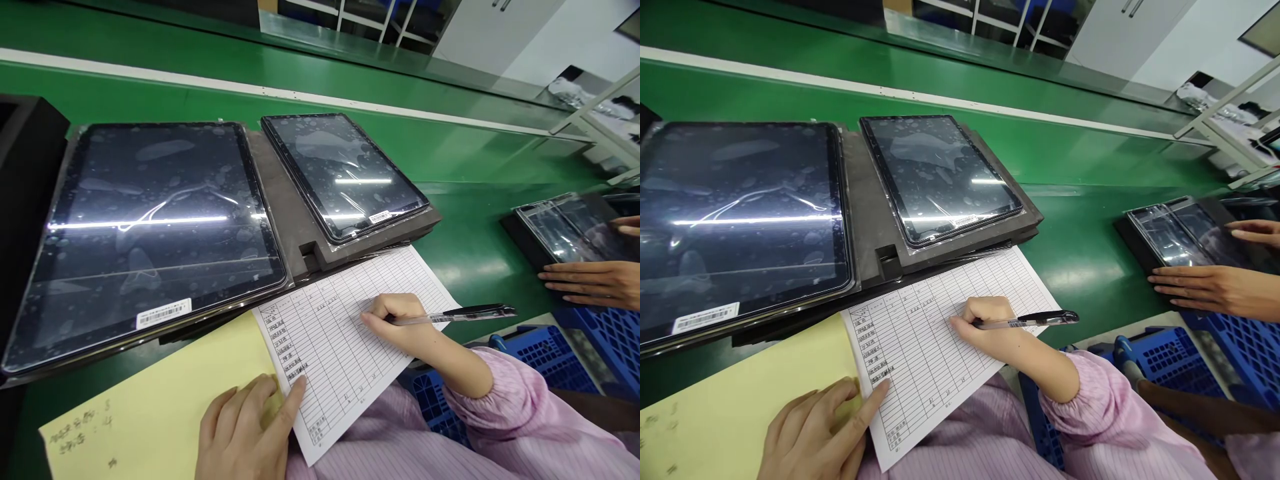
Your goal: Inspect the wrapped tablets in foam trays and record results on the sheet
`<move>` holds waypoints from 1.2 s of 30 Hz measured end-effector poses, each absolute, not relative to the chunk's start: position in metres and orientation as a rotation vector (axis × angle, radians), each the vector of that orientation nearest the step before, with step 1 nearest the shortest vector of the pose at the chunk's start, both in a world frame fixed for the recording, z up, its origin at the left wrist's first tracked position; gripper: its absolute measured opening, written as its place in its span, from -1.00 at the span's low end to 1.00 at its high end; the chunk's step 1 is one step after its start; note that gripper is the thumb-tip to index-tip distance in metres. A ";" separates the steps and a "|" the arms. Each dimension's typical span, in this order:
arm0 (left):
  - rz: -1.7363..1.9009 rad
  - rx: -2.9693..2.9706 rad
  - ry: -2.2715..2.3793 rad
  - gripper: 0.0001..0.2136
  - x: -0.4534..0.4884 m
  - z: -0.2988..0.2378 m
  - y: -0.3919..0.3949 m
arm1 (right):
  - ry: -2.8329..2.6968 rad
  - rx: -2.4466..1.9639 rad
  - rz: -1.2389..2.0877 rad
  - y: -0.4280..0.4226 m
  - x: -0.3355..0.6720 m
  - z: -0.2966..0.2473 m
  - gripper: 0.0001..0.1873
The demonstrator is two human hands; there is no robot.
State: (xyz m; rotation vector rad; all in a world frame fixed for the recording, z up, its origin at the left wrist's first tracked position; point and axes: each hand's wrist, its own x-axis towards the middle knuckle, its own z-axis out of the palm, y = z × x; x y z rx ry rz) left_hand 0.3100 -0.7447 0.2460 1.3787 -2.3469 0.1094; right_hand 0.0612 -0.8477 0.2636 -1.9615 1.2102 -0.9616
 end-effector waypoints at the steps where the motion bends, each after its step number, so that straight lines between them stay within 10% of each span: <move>1: 0.098 1.389 -2.338 -0.69 0.309 0.246 -0.745 | 1.211 -1.957 -0.966 -0.848 0.061 0.264 -0.63; 36: 0.037 1.406 -2.166 -0.70 0.300 0.251 -0.742 | 1.209 -1.703 -1.085 -0.843 0.062 0.263 -0.69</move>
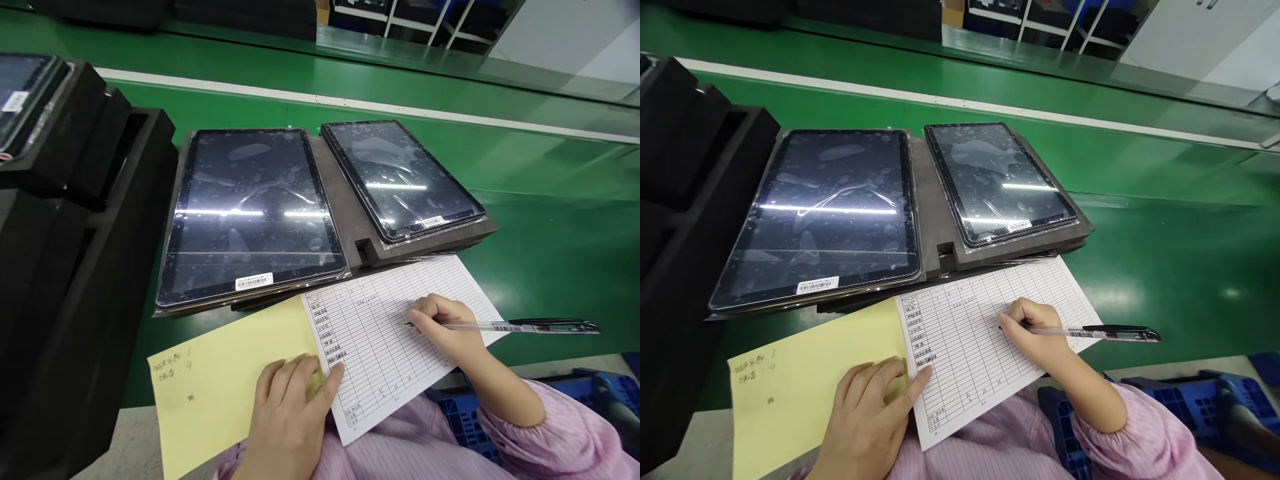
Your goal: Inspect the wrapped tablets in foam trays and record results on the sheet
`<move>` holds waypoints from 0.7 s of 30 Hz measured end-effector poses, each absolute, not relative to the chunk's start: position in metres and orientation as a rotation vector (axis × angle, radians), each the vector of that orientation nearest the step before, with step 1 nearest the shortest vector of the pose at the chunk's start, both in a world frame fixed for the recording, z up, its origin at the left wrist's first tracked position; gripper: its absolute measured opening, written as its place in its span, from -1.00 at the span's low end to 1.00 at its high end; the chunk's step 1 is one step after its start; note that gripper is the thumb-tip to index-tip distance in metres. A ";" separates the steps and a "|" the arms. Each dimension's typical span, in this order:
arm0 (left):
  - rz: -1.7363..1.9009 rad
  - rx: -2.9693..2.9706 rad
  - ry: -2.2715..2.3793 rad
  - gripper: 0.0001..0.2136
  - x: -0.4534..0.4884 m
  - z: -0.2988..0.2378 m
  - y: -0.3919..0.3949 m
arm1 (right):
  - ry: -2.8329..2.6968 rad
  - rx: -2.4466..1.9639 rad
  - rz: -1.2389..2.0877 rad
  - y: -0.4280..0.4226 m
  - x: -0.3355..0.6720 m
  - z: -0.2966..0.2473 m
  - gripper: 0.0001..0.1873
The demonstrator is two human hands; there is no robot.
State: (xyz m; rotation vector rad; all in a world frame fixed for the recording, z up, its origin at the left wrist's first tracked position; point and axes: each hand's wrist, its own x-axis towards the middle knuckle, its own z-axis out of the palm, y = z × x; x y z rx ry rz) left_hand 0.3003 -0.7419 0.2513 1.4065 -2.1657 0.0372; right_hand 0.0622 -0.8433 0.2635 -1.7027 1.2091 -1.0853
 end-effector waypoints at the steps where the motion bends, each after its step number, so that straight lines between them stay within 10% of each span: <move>1: 0.034 1.410 -2.161 -0.70 0.300 0.251 -0.742 | 1.206 -1.703 -1.087 -0.843 0.062 0.263 -0.69; 21: 0.056 1.303 -1.966 -0.74 0.317 0.277 -0.726 | 1.429 -1.594 -0.978 -0.839 0.053 0.261 -0.65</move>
